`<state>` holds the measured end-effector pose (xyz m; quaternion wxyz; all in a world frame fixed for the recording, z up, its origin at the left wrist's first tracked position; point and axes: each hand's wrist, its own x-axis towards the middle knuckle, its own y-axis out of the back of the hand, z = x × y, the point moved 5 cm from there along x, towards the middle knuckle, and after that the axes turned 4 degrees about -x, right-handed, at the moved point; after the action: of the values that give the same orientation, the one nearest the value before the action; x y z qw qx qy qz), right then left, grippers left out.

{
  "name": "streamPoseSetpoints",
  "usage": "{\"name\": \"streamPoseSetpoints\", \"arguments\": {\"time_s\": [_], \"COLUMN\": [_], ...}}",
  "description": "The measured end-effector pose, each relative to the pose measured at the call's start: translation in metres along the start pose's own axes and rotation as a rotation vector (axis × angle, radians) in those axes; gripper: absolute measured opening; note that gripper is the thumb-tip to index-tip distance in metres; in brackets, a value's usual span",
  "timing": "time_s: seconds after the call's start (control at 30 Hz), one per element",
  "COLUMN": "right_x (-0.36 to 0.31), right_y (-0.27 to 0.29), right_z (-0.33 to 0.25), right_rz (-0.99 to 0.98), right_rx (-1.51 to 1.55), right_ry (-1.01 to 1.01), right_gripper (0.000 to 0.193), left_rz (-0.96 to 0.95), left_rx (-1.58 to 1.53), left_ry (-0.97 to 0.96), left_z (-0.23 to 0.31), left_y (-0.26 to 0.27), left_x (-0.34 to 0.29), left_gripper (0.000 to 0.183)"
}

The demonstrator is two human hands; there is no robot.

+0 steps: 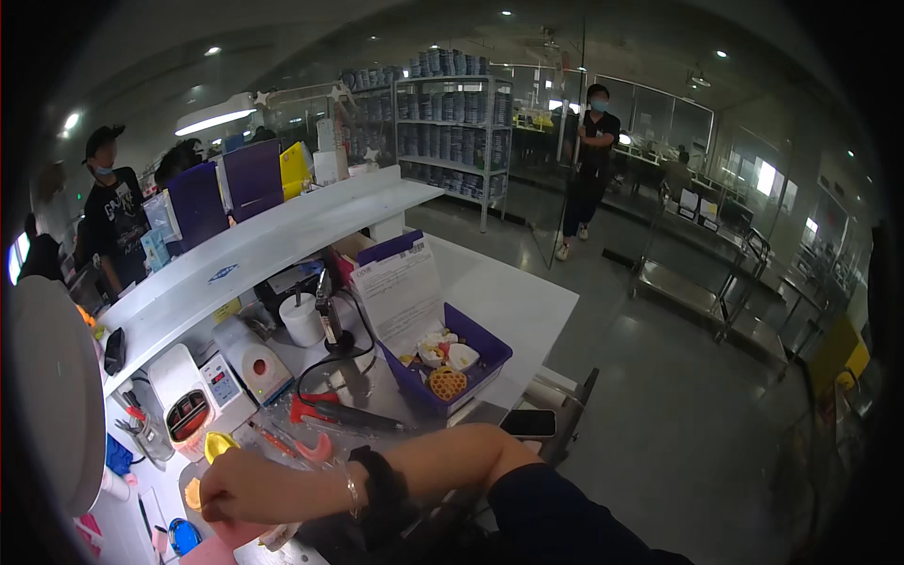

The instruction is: The person is using a spatula and heat to shape pink dental wax and apply it to a dental model to create a prosthetic denture.

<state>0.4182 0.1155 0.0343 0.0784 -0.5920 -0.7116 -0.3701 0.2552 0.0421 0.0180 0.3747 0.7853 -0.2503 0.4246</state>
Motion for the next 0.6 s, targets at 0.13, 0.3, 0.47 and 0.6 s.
{"name": "streamPoseSetpoints", "arguments": {"time_s": [0.13, 0.3, 0.47, 0.6], "right_x": [-0.004, 0.007, 0.006, 0.006], "right_y": [0.015, 0.033, 0.06, 0.068], "right_z": [0.001, 0.029, 0.075, 0.104], "right_rz": [0.007, 0.139, 0.216, 0.188], "right_rx": [0.021, 0.116, 0.331, 0.448], "right_ry": [-0.069, -0.225, -0.436, -0.464], "right_gripper": [0.016, 0.02, 0.02, 0.021], "left_rz": [0.079, 0.094, 0.178, -0.029], "left_rx": [0.024, 0.125, 0.195, -0.357], "left_ry": [0.089, 0.238, 0.908, 1.408], "left_z": [-0.001, -0.001, -0.079, -0.137], "left_y": [0.003, 0.029, 0.059, 0.024], "left_x": [-0.003, -0.02, -0.131, -0.169], "left_gripper": [0.013, 0.014, 0.016, 0.012]}}
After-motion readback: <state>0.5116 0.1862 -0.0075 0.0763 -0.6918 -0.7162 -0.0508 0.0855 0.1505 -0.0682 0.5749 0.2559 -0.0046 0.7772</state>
